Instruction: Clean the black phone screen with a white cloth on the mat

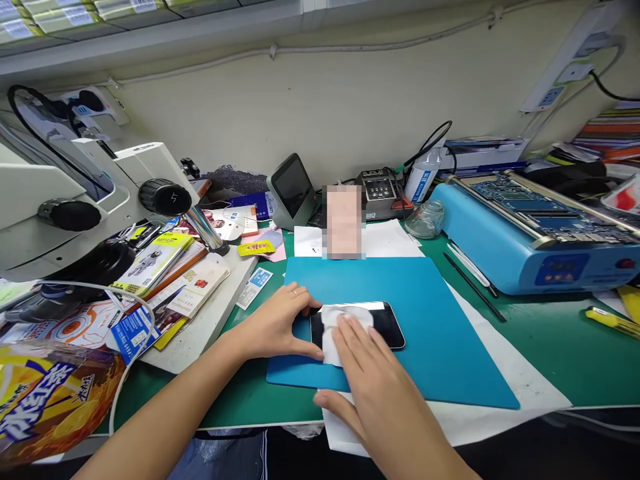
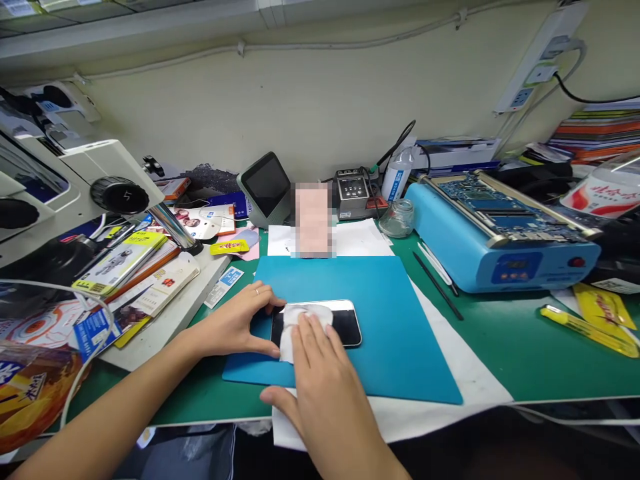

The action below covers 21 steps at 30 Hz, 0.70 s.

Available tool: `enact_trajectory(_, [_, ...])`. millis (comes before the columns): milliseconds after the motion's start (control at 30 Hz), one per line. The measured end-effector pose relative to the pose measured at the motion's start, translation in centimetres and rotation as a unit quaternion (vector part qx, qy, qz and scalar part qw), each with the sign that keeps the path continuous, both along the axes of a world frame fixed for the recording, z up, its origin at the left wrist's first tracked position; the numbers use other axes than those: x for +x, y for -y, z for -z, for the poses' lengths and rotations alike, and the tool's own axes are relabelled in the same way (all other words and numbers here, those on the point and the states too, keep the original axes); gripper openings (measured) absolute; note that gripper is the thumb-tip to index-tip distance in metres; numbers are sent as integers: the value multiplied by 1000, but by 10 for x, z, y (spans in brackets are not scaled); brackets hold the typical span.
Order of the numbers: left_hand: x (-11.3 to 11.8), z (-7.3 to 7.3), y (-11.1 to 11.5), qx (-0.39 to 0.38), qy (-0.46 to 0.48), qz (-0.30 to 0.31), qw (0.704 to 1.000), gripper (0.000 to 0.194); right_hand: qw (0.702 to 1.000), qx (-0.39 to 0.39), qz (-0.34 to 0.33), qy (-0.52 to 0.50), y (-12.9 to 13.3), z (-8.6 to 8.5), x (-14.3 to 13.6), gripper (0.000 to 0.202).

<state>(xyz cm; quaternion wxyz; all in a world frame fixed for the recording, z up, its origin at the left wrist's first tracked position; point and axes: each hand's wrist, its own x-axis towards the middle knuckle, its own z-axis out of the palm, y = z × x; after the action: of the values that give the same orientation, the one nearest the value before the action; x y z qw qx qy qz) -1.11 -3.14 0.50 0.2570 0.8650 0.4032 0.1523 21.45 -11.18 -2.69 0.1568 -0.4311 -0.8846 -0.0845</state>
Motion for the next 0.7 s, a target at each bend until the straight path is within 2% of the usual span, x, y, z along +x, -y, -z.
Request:
enact_trajectory(133, [0, 1, 1, 7, 6, 2, 1000, 62, 995, -93, -31, -31, -15, -18, -11, 77])
enact_trajectory(233, [0, 0, 1, 2, 6, 4, 1000, 64, 993, -113, -12, -25, -24, -26, 9, 69])
enact_trajectory(333, [0, -2, 0, -4, 1, 1, 1000, 66, 996, -83, 24, -4, -23, -21, 41, 66])
enact_trajectory(433, [-1, -3, 0, -7, -3, -4, 1000, 67, 999, -22, 28, -2, -7, -6, 59, 65])
enact_trajectory(567, [0, -3, 0, -5, -4, -1, 1000, 66, 1000, 20, -6, -2, 10, 1, 46, 69])
enact_trajectory(700, [1, -4, 0, -7, 4, -2, 1000, 65, 999, -46, -6, 8, -11, -12, 26, 70])
